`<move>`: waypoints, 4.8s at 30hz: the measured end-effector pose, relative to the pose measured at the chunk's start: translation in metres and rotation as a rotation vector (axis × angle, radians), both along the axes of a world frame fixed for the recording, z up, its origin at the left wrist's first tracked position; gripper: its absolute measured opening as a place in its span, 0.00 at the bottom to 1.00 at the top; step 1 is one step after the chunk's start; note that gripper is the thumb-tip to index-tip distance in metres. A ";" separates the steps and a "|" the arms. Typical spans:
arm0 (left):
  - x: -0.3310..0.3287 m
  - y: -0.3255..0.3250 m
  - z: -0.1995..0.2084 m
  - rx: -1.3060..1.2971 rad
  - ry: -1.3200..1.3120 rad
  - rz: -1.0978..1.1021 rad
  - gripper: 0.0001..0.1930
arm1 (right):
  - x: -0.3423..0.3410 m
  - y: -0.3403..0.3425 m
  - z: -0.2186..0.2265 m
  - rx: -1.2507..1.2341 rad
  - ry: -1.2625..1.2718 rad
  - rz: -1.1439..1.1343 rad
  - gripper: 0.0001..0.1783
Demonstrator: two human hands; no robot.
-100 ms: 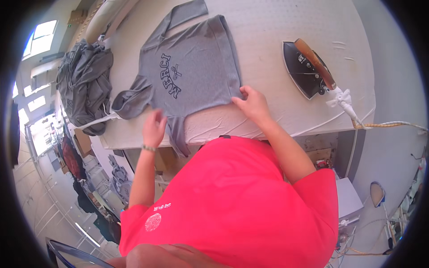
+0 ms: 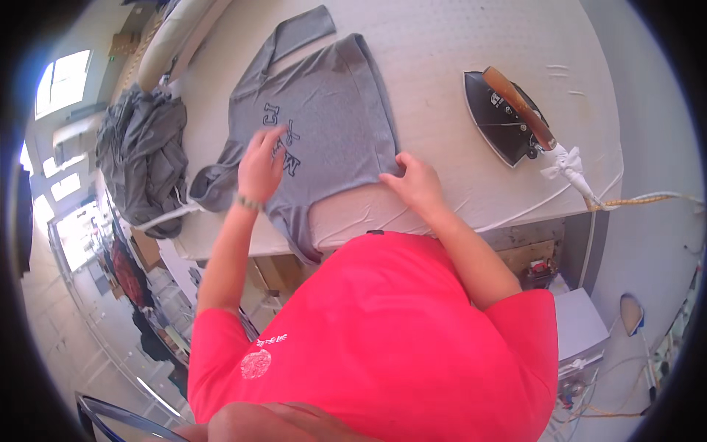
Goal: Ironing and folding grey sweatshirts on an industrial work table.
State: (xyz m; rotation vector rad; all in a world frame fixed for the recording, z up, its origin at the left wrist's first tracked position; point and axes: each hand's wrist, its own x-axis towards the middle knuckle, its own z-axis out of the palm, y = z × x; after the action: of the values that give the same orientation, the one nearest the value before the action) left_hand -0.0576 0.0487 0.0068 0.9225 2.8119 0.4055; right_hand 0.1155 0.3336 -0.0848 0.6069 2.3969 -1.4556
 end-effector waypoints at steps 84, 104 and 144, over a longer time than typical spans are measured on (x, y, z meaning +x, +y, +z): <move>-0.248 0.062 0.093 -0.253 0.104 -0.915 0.08 | 0.022 -0.083 0.068 0.474 0.408 -0.037 0.10; -0.253 0.053 0.099 0.185 -0.426 -0.568 0.07 | 0.021 -0.097 0.087 0.337 0.339 -0.446 0.12; -0.274 0.081 0.016 0.489 -1.141 -0.470 0.10 | 0.016 -0.069 0.059 -0.322 -0.060 -0.605 0.09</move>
State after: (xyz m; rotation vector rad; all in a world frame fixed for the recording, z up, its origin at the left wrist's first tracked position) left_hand -0.3312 0.1297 0.0226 0.9435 1.4420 1.1182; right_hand 0.1311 0.2649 -0.0258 1.3393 1.9455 -1.9591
